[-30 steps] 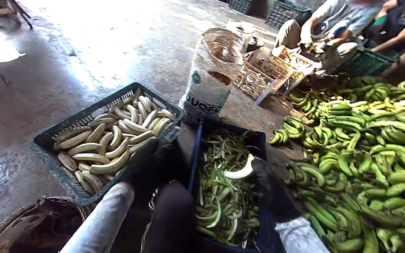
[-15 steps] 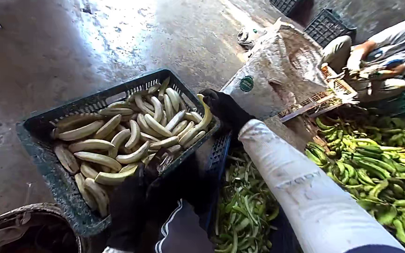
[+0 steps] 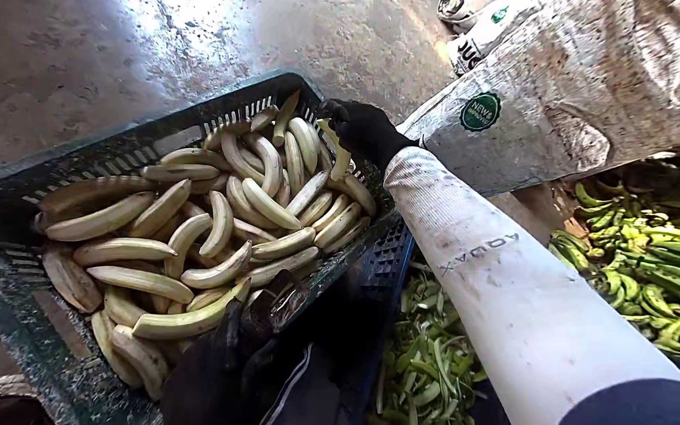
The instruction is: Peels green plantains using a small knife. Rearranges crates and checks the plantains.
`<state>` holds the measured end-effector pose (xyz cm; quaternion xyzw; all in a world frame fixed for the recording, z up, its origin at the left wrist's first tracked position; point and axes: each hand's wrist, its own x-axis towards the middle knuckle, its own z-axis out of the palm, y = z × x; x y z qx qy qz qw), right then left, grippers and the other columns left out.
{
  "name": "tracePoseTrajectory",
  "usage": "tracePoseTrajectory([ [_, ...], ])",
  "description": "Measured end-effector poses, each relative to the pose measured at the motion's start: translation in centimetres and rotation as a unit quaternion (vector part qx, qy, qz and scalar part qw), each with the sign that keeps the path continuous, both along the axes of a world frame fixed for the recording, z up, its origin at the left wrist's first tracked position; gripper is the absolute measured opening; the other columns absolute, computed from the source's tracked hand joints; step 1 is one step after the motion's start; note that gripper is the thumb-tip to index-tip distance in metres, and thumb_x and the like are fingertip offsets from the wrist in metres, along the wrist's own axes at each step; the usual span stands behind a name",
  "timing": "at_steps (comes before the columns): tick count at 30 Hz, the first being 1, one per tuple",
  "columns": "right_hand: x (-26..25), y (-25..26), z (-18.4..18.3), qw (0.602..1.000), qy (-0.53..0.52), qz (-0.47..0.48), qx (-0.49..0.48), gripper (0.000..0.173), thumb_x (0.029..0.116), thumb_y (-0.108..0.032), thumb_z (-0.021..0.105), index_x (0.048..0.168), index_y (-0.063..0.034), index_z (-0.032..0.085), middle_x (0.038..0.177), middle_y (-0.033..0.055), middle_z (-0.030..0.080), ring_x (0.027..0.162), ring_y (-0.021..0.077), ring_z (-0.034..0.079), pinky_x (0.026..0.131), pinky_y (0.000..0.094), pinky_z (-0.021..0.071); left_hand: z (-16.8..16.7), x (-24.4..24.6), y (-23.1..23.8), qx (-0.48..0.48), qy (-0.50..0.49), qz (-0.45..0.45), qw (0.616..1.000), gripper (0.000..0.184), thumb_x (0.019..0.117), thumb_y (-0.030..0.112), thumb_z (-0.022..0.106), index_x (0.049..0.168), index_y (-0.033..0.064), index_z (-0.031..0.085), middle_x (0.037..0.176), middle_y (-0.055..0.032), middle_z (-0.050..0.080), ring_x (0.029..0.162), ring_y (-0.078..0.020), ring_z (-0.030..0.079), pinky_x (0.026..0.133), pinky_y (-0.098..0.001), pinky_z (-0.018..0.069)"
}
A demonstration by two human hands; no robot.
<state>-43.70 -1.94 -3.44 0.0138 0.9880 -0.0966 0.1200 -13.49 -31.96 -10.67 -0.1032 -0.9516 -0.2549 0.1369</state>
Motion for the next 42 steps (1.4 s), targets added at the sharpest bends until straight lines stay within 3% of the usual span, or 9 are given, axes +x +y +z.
tracePoseTrajectory([
  [7,2.3,0.5,-0.1,0.997,0.075,-0.009,-0.012,0.032,0.1043,-0.014,0.045,0.129,-0.0043,0.064,0.129,0.0206,0.064,0.125,0.0354,0.059,0.104,0.0558,0.0437,0.0,0.0,-0.1,0.004,-0.001,-0.010,1.000,0.074,0.1011,0.062,0.044,0.135,-0.0003,0.063,0.101,-0.0211,0.073,0.081,-0.0326,0.069,0.068,-0.0449,0.0540],
  [10,2.5,-0.8,-0.8,0.998,0.027,-0.015,0.057,0.034,0.1024,-0.016,0.048,0.133,-0.0077,0.061,0.133,0.0211,0.060,0.120,0.0414,0.060,0.092,0.0643,0.0483,0.1,0.0,-0.1,0.003,-0.003,-0.011,1.000,0.074,0.1014,0.062,0.043,0.136,-0.0002,0.063,0.101,-0.0213,0.072,0.081,-0.0332,0.069,0.068,-0.0459,0.0538],
  [14,3.6,-3.7,-2.8,0.988,-0.001,-0.067,0.142,0.066,0.0964,-0.020,0.060,0.156,-0.0062,0.036,0.148,0.0228,0.048,0.119,0.0467,0.059,0.081,0.0691,0.0507,0.1,0.1,-0.2,0.008,-0.008,-0.017,1.000,0.074,0.1016,0.063,0.042,0.137,0.0002,0.062,0.101,-0.0212,0.072,0.083,-0.0331,0.069,0.069,-0.0460,0.0544],
  [19,3.0,-5.2,-4.2,0.980,-0.010,-0.118,0.162,0.085,0.0915,-0.016,0.066,0.163,-0.0109,0.019,0.147,0.0267,0.048,0.120,0.0459,0.059,0.082,0.0627,0.0519,0.2,0.0,-0.2,0.004,-0.005,-0.016,1.000,0.074,0.1018,0.062,0.042,0.136,-0.0007,0.063,0.101,-0.0217,0.072,0.082,-0.0339,0.070,0.068,-0.0455,0.0543],
  [26,1.6,-4.3,-4.3,0.985,-0.005,-0.068,0.156,0.071,0.0958,-0.012,0.063,0.160,-0.0226,0.034,0.162,0.0162,0.030,0.129,0.0477,0.050,0.082,0.0679,0.0506,0.2,-0.1,0.0,-0.001,-0.004,-0.017,1.000,0.075,0.1016,0.063,0.040,0.135,-0.0006,0.063,0.098,-0.0203,0.072,0.080,-0.0327,0.069,0.067,-0.0450,0.0545],
  [31,-0.1,-4.9,-5.0,0.983,0.031,-0.113,0.142,0.069,0.0929,-0.009,0.062,0.156,-0.0294,0.041,0.160,0.0165,0.033,0.114,0.0430,0.061,0.079,0.0647,0.0520,0.2,0.0,0.0,-0.007,-0.008,-0.004,1.000,0.075,0.1005,0.064,0.042,0.133,0.0001,0.065,0.095,-0.0197,0.072,0.078,-0.0319,0.069,0.064,-0.0450,0.0538],
  [37,2.5,-3.0,-2.8,0.994,0.041,-0.089,0.055,0.047,0.1019,-0.026,0.055,0.148,-0.0156,0.050,0.152,0.0198,0.045,0.114,0.0437,0.062,0.083,0.0664,0.0503,0.1,-0.2,0.1,-0.004,-0.004,-0.012,1.000,0.076,0.1013,0.064,0.040,0.134,-0.0004,0.065,0.095,-0.0204,0.073,0.077,-0.0329,0.070,0.063,-0.0455,0.0541],
  [39,5.0,-2.1,-2.7,0.994,0.059,-0.079,0.038,0.045,0.1053,-0.029,0.048,0.146,-0.0097,0.050,0.142,0.0224,0.054,0.116,0.0430,0.063,0.088,0.0638,0.0511,0.1,-0.1,0.1,0.001,-0.005,-0.014,1.000,0.076,0.1012,0.063,0.040,0.134,-0.0005,0.065,0.094,-0.0201,0.072,0.077,-0.0328,0.069,0.063,-0.0456,0.0538],
  [42,7.6,-2.2,-3.6,0.989,0.067,-0.104,0.076,0.055,0.1070,-0.038,0.042,0.156,-0.0140,0.040,0.129,0.0235,0.063,0.111,0.0436,0.065,0.087,0.0621,0.0510,0.1,-0.1,0.1,0.001,-0.004,-0.010,1.000,0.075,0.1009,0.063,0.041,0.134,0.0005,0.065,0.095,-0.0205,0.073,0.078,-0.0331,0.069,0.064,-0.0454,0.0533],
])
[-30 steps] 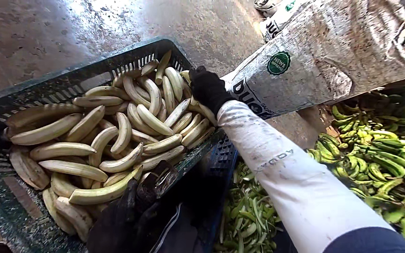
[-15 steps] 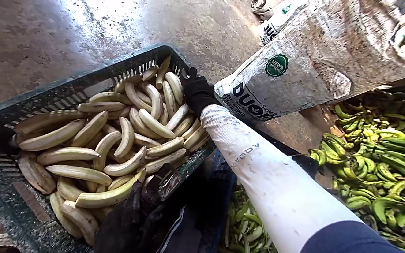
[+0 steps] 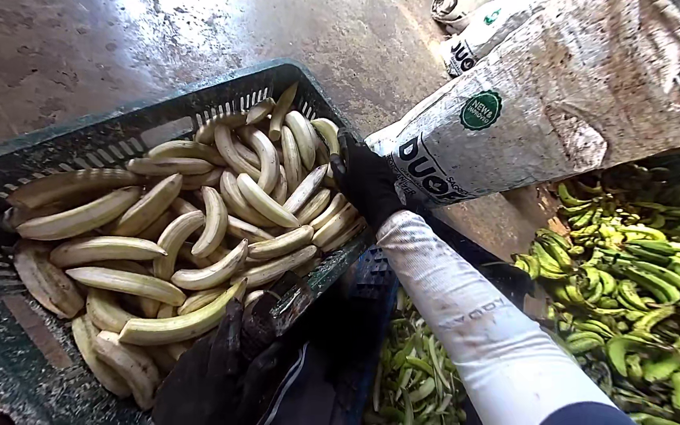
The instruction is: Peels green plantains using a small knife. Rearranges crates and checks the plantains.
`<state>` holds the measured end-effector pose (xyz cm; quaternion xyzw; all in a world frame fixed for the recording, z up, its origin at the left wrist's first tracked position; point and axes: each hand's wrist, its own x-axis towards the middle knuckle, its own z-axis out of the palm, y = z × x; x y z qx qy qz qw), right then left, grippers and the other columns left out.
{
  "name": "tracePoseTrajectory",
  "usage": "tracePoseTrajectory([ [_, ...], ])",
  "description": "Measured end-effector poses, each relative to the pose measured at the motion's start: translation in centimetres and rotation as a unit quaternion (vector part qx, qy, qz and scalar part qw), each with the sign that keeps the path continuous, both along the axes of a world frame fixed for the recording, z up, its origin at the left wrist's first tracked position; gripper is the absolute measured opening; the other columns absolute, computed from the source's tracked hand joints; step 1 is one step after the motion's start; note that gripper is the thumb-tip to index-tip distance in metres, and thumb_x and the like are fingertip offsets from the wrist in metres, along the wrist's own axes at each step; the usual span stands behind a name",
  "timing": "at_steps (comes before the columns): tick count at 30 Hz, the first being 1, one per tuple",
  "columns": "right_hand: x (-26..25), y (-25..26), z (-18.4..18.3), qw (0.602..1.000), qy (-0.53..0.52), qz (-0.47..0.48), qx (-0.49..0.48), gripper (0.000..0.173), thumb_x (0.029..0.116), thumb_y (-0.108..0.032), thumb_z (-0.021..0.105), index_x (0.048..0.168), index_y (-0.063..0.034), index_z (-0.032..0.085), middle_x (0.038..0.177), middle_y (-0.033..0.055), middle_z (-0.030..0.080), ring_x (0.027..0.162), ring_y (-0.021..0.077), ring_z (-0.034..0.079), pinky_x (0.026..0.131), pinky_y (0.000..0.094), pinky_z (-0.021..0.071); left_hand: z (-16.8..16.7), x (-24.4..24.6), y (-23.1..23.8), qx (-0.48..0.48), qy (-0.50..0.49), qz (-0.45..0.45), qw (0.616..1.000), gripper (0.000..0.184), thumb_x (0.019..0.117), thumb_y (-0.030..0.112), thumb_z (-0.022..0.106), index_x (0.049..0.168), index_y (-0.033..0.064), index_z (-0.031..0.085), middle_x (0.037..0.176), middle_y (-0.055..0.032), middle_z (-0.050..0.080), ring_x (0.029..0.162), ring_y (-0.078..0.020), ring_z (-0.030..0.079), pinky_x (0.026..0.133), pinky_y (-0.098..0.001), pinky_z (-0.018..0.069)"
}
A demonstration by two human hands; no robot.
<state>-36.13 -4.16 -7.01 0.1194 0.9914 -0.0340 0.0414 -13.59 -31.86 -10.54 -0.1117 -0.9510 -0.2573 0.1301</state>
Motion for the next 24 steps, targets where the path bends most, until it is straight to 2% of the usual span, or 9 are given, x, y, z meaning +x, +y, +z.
tracePoseTrajectory([
  [4,-1.4,-1.0,-0.4,0.999,-0.033,-0.011,0.015,0.067,0.1053,-0.044,0.044,0.164,-0.0234,0.019,0.121,0.0216,0.067,0.109,0.0422,0.066,0.087,0.0604,0.0507,0.0,-0.1,0.1,-0.004,0.006,0.006,1.000,0.076,0.1003,0.065,0.040,0.133,0.0011,0.066,0.094,-0.0200,0.072,0.075,-0.0326,0.068,0.062,-0.0451,0.0520],
  [8,-2.9,-0.9,0.5,0.990,-0.012,-0.072,-0.123,0.055,0.1061,-0.033,0.045,0.159,-0.0236,0.034,0.128,0.0197,0.066,0.117,0.0390,0.064,0.094,0.0601,0.0493,0.2,-0.1,0.2,-0.002,-0.004,0.007,1.000,0.077,0.1002,0.066,0.039,0.134,0.0017,0.065,0.095,-0.0199,0.072,0.076,-0.0331,0.068,0.063,-0.0460,0.0526],
  [10,-2.8,-0.3,0.7,0.954,0.033,-0.123,-0.273,0.047,0.1060,-0.031,0.047,0.152,-0.0205,0.042,0.119,0.0184,0.068,0.103,0.0342,0.068,0.085,0.0563,0.0535,0.2,-0.2,0.2,0.000,-0.004,0.004,1.000,0.077,0.1004,0.066,0.039,0.135,0.0016,0.065,0.094,-0.0200,0.072,0.077,-0.0328,0.068,0.063,-0.0458,0.0525],
  [12,-2.5,0.2,0.5,0.883,0.067,-0.166,-0.434,0.040,0.1067,-0.030,0.047,0.144,-0.0160,0.045,0.103,0.0131,0.061,0.075,0.0231,0.061,0.064,0.0433,0.0540,0.1,-0.1,0.1,-0.001,-0.004,0.001,1.000,0.077,0.1009,0.066,0.038,0.135,0.0011,0.065,0.095,-0.0206,0.072,0.077,-0.0332,0.069,0.063,-0.0461,0.0531],
  [14,-1.8,0.7,0.3,0.856,0.059,-0.180,-0.481,0.040,0.1076,-0.031,0.047,0.145,-0.0168,0.043,0.100,0.0115,0.058,0.068,0.0200,0.058,0.059,0.0397,0.0530,0.0,-0.1,0.0,-0.004,-0.003,-0.006,1.000,0.077,0.1013,0.065,0.039,0.135,0.0008,0.064,0.097,-0.0207,0.072,0.079,-0.0335,0.069,0.064,-0.0459,0.0526],
  [16,-2.0,1.2,-0.3,0.901,0.028,-0.171,-0.398,0.048,0.1067,-0.033,0.048,0.152,-0.0195,0.040,0.110,0.0176,0.063,0.081,0.0283,0.064,0.069,0.0492,0.0550,-0.1,-0.2,0.1,-0.007,0.003,-0.008,1.000,0.076,0.1009,0.065,0.040,0.135,0.0009,0.064,0.096,-0.0202,0.072,0.079,-0.0330,0.069,0.065,-0.0455,0.0525],
  [19,-1.6,-0.5,1.1,0.980,-0.055,-0.114,-0.155,0.052,0.1070,-0.035,0.045,0.153,-0.0104,0.041,0.124,0.0229,0.066,0.114,0.0399,0.064,0.094,0.0609,0.0492,-0.1,-0.1,0.1,-0.009,0.003,-0.002,1.000,0.076,0.1006,0.065,0.040,0.135,0.0014,0.065,0.097,-0.0201,0.073,0.079,-0.0335,0.069,0.065,-0.0452,0.0525],
  [21,-1.5,-1.2,1.0,0.991,-0.099,-0.083,-0.038,0.044,0.1070,-0.034,0.040,0.142,-0.0086,0.051,0.121,0.0217,0.067,0.116,0.0404,0.064,0.091,0.0616,0.0496,-0.1,-0.1,0.0,-0.008,0.002,-0.004,1.000,0.076,0.1005,0.065,0.041,0.135,0.0014,0.064,0.098,-0.0200,0.073,0.080,-0.0331,0.069,0.066,-0.0451,0.0532],
  [24,-1.8,-1.3,0.5,0.990,-0.121,-0.073,0.014,0.042,0.1060,-0.033,0.040,0.139,-0.0129,0.055,0.121,0.0189,0.068,0.116,0.0390,0.064,0.086,0.0622,0.0500,-0.1,-0.1,-0.1,-0.009,0.003,-0.005,1.000,0.076,0.1006,0.064,0.041,0.135,0.0009,0.064,0.098,-0.0201,0.073,0.080,-0.0329,0.070,0.066,-0.0450,0.0534],
])
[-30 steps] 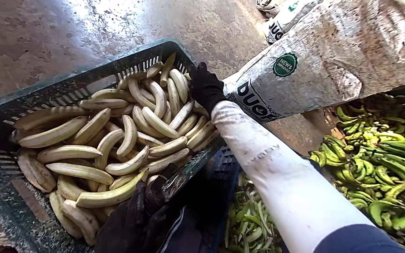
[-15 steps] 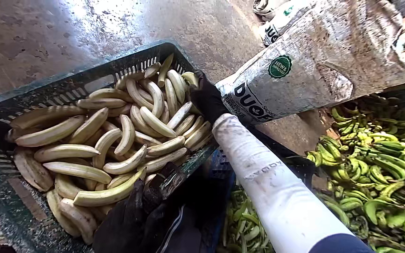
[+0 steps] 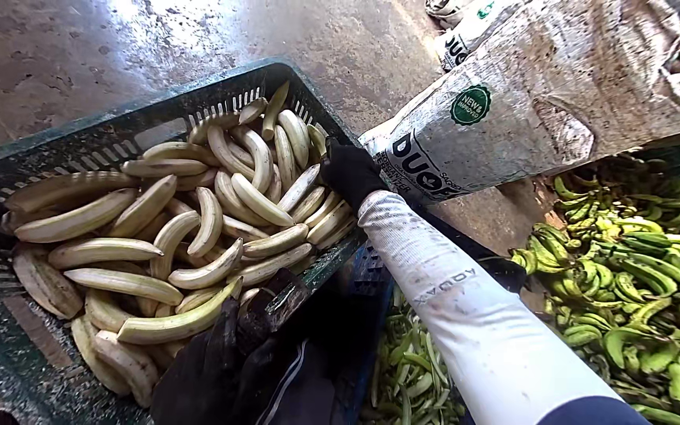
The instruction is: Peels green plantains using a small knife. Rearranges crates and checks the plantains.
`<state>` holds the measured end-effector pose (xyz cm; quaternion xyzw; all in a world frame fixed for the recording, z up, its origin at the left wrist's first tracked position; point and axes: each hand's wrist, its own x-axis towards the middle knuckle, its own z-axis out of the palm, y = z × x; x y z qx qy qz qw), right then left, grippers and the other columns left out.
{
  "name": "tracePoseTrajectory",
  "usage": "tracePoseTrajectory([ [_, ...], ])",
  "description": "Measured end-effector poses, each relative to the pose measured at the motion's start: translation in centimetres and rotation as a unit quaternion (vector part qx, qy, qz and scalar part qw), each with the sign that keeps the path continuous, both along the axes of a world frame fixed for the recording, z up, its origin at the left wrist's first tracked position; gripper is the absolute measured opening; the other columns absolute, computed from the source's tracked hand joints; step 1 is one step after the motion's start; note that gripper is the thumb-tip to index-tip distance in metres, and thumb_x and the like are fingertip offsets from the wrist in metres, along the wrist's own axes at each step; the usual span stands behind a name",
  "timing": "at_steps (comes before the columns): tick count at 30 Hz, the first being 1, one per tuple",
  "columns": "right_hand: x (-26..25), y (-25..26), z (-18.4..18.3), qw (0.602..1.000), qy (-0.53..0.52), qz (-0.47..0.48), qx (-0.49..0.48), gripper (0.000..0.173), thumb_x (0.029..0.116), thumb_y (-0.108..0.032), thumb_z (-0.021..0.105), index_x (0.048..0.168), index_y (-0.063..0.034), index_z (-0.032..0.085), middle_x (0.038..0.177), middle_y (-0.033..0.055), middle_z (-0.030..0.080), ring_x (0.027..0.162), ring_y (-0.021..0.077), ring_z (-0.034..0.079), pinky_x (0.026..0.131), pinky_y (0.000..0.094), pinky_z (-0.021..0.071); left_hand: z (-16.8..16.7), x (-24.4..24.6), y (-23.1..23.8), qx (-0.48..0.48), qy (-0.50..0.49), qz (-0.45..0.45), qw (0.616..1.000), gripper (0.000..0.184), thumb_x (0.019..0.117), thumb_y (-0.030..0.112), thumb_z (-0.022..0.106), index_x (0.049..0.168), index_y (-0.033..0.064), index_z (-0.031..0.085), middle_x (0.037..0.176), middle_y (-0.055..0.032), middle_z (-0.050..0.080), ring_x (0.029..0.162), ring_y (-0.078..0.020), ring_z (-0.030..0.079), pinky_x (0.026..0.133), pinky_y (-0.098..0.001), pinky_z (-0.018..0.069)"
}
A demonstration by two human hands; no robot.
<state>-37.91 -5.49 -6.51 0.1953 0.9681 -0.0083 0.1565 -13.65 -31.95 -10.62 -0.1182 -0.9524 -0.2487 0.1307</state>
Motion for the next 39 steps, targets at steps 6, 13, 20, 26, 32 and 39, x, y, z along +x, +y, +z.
tracePoseTrajectory([
  [6,-0.2,1.6,-1.5,0.997,0.062,0.050,-0.006,0.051,0.1057,-0.029,0.041,0.155,-0.0196,0.041,0.134,0.0186,0.061,0.113,0.0403,0.065,0.085,0.0626,0.0509,0.1,-0.1,0.0,-0.005,0.002,-0.006,1.000,0.077,0.1012,0.065,0.038,0.135,0.0003,0.064,0.099,-0.0207,0.073,0.080,-0.0337,0.069,0.066,-0.0457,0.0527],
  [13,3.5,2.2,0.6,0.987,0.137,0.044,-0.077,0.044,0.1043,-0.041,0.047,0.128,-0.0064,0.060,0.117,0.0208,0.067,0.108,0.0400,0.066,0.085,0.0625,0.0507,-0.1,0.0,0.1,-0.001,0.002,-0.004,1.000,0.076,0.1008,0.064,0.041,0.135,0.0011,0.064,0.099,-0.0206,0.073,0.081,-0.0334,0.069,0.066,-0.0458,0.0528],
  [20,4.8,2.5,0.0,0.997,0.061,0.051,-0.014,0.031,0.0996,-0.019,0.054,0.128,-0.0126,0.063,0.120,0.0211,0.065,0.108,0.0417,0.066,0.080,0.0619,0.0517,0.0,-0.1,0.1,-0.009,0.011,-0.007,1.000,0.075,0.1012,0.064,0.040,0.136,0.0009,0.063,0.096,-0.0209,0.071,0.078,-0.0346,0.068,0.064,-0.0470,0.0529],
  [26,15.5,5.8,3.9,0.973,0.176,0.010,-0.151,0.039,0.1058,-0.032,0.053,0.135,-0.0071,0.058,0.115,0.0239,0.065,0.101,0.0431,0.065,0.081,0.0645,0.0515,0.2,-0.1,0.1,0.000,-0.014,-0.016,1.000,0.076,0.1009,0.062,0.041,0.138,-0.0013,0.060,0.103,-0.0260,0.070,0.086,-0.0429,0.070,0.069,-0.0559,0.0543],
  [32,30.9,12.7,4.3,0.955,0.110,-0.159,-0.225,0.041,0.1080,-0.035,0.044,0.140,-0.0134,0.058,0.121,0.0156,0.067,0.100,0.0291,0.068,0.089,0.0522,0.0531,0.8,0.1,0.1,0.009,-0.065,-0.023,0.998,0.077,0.0999,0.061,0.043,0.144,-0.0011,0.054,0.118,-0.0304,0.067,0.101,-0.0503,0.067,0.081,-0.0662,0.0516],
  [39,50.6,16.3,5.5,0.894,0.134,-0.354,-0.239,0.040,0.1078,-0.032,0.047,0.140,-0.0106,0.056,0.113,0.0183,0.067,0.091,0.0304,0.066,0.082,0.0531,0.0531,1.2,0.0,-0.1,0.032,-0.119,-0.022,0.992,0.075,0.1017,0.057,0.046,0.150,-0.0001,0.047,0.141,-0.0300,0.056,0.130,-0.0467,0.055,0.107,-0.0647,0.0416],
])
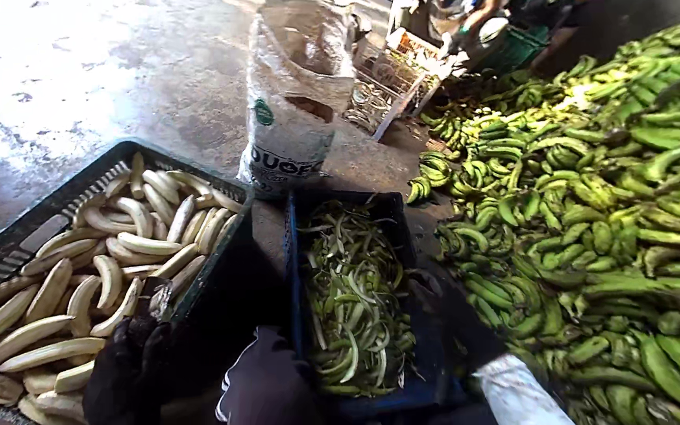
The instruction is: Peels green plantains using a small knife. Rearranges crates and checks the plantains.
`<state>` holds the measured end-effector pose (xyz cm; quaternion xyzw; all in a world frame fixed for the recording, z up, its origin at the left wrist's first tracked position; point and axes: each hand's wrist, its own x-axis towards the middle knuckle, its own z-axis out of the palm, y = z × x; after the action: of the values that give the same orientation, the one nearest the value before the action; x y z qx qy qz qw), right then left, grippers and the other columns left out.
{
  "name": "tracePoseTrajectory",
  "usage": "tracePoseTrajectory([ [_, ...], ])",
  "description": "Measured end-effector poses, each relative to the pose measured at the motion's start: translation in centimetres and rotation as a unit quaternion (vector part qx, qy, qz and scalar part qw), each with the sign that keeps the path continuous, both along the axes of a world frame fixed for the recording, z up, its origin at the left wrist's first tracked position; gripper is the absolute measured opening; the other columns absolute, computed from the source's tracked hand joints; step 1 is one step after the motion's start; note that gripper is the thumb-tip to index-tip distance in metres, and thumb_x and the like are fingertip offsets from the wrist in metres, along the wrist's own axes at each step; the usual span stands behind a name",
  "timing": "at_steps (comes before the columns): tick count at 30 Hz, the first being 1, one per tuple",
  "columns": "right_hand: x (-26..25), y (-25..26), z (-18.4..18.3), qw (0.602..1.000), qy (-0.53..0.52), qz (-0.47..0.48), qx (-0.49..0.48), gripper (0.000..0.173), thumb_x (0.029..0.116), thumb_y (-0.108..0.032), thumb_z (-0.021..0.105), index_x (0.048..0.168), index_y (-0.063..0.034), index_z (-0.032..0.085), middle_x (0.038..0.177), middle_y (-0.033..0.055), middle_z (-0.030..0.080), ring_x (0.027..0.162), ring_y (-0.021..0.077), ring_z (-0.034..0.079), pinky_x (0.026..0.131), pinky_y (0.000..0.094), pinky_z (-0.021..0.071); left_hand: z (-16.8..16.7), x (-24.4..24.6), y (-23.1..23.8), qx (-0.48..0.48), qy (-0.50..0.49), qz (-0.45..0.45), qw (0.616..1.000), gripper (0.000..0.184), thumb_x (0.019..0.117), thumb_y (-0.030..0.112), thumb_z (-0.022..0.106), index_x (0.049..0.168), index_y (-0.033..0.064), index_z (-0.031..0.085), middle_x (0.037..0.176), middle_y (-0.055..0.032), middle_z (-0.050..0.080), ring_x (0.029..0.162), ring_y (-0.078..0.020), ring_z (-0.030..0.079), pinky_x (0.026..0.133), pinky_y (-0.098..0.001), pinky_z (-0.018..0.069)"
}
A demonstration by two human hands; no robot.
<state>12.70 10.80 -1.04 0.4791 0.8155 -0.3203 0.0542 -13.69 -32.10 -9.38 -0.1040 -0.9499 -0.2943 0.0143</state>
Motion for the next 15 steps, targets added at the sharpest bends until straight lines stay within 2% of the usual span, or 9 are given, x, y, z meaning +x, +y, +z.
tracePoseTrajectory([
  [3,7.0,0.7,0.5,0.996,0.052,-0.072,-0.004,0.040,0.1070,-0.032,0.049,0.140,-0.0098,0.056,0.115,0.0188,0.067,0.091,0.0291,0.066,0.081,0.0519,0.0536,2.9,0.5,2.4,0.078,-0.011,-0.004,0.997,0.066,0.1030,0.045,0.054,0.148,-0.0027,0.047,0.142,-0.0287,0.055,0.133,-0.0403,0.054,0.112,-0.0567,0.0405],
  [6,9.2,-0.8,1.3,0.962,0.205,-0.150,-0.099,0.041,0.1043,-0.029,0.051,0.140,-0.0083,0.052,0.114,0.0080,0.067,0.089,0.0146,0.068,0.075,0.0334,0.0583,9.4,3.2,9.8,0.181,-0.063,-0.122,0.974,0.049,0.1035,0.030,0.052,0.143,0.0005,0.051,0.136,-0.0194,0.060,0.126,-0.0250,0.059,0.107,-0.0458,0.0480],
  [8,8.0,-3.1,1.6,0.889,0.372,-0.136,-0.230,0.049,0.1029,-0.029,0.048,0.147,-0.0082,0.042,0.118,0.0056,0.068,0.097,0.0161,0.070,0.079,0.0333,0.0614,11.9,5.4,15.8,0.244,-0.111,-0.255,0.929,0.044,0.1028,0.026,0.056,0.141,0.0032,0.053,0.122,-0.0130,0.067,0.109,-0.0174,0.066,0.094,-0.0408,0.0568],
  [9,7.2,-4.1,1.6,0.838,0.438,-0.111,-0.307,0.055,0.1030,-0.036,0.049,0.151,-0.0120,0.037,0.126,0.0050,0.066,0.107,0.0188,0.069,0.085,0.0369,0.0607,12.7,6.8,18.9,0.268,-0.144,-0.334,0.892,0.042,0.1030,0.025,0.058,0.140,0.0049,0.054,0.119,-0.0105,0.068,0.106,-0.0154,0.067,0.093,-0.0395,0.0578],
  [11,5.2,-5.5,2.0,0.725,0.537,-0.077,-0.424,0.055,0.1030,-0.044,0.051,0.150,-0.0180,0.040,0.134,0.0064,0.064,0.117,0.0242,0.066,0.091,0.0449,0.0585,14.3,10.0,23.8,0.259,-0.199,-0.487,0.810,0.042,0.1032,0.022,0.058,0.142,0.0066,0.054,0.124,-0.0097,0.067,0.110,-0.0152,0.066,0.096,-0.0383,0.0565],
  [12,4.4,-5.8,2.1,0.677,0.575,-0.069,-0.454,0.049,0.1035,-0.045,0.051,0.144,-0.0181,0.052,0.130,0.0078,0.067,0.115,0.0241,0.067,0.090,0.0456,0.0591,15.3,11.4,25.3,0.227,-0.210,-0.553,0.773,0.045,0.1036,0.023,0.058,0.145,0.0072,0.052,0.130,-0.0121,0.065,0.116,-0.0187,0.065,0.100,-0.0411,0.0546],
  [13,3.8,-5.8,2.0,0.647,0.600,-0.071,-0.465,0.039,0.1043,-0.044,0.050,0.129,-0.0179,0.066,0.115,0.0061,0.073,0.102,0.0182,0.071,0.083,0.0392,0.0620,16.1,12.3,26.3,0.184,-0.213,-0.604,0.745,0.047,0.1034,0.025,0.059,0.147,0.0089,0.053,0.135,-0.0144,0.062,0.122,-0.0234,0.062,0.103,-0.0460,0.0519],
  [14,3.4,-5.4,1.8,0.632,0.614,-0.099,-0.463,0.035,0.1049,-0.042,0.050,0.111,-0.0165,0.072,0.097,0.0048,0.074,0.086,0.0132,0.072,0.073,0.0331,0.0627,16.5,12.7,26.9,0.143,-0.206,-0.641,0.726,0.048,0.1034,0.029,0.060,0.147,0.0106,0.054,0.137,-0.0153,0.061,0.123,-0.0262,0.061,0.103,-0.0484,0.0516],
  [15,3.6,-4.6,1.5,0.622,0.614,-0.127,-0.470,0.035,0.1051,-0.041,0.050,0.103,-0.0158,0.073,0.091,0.0044,0.073,0.080,0.0115,0.071,0.070,0.0316,0.0622,16.6,12.4,27.4,0.119,-0.194,-0.662,0.715,0.046,0.1031,0.031,0.061,0.145,0.0115,0.057,0.135,-0.0151,0.061,0.122,-0.0267,0.061,0.102,-0.0483,0.0514],
])
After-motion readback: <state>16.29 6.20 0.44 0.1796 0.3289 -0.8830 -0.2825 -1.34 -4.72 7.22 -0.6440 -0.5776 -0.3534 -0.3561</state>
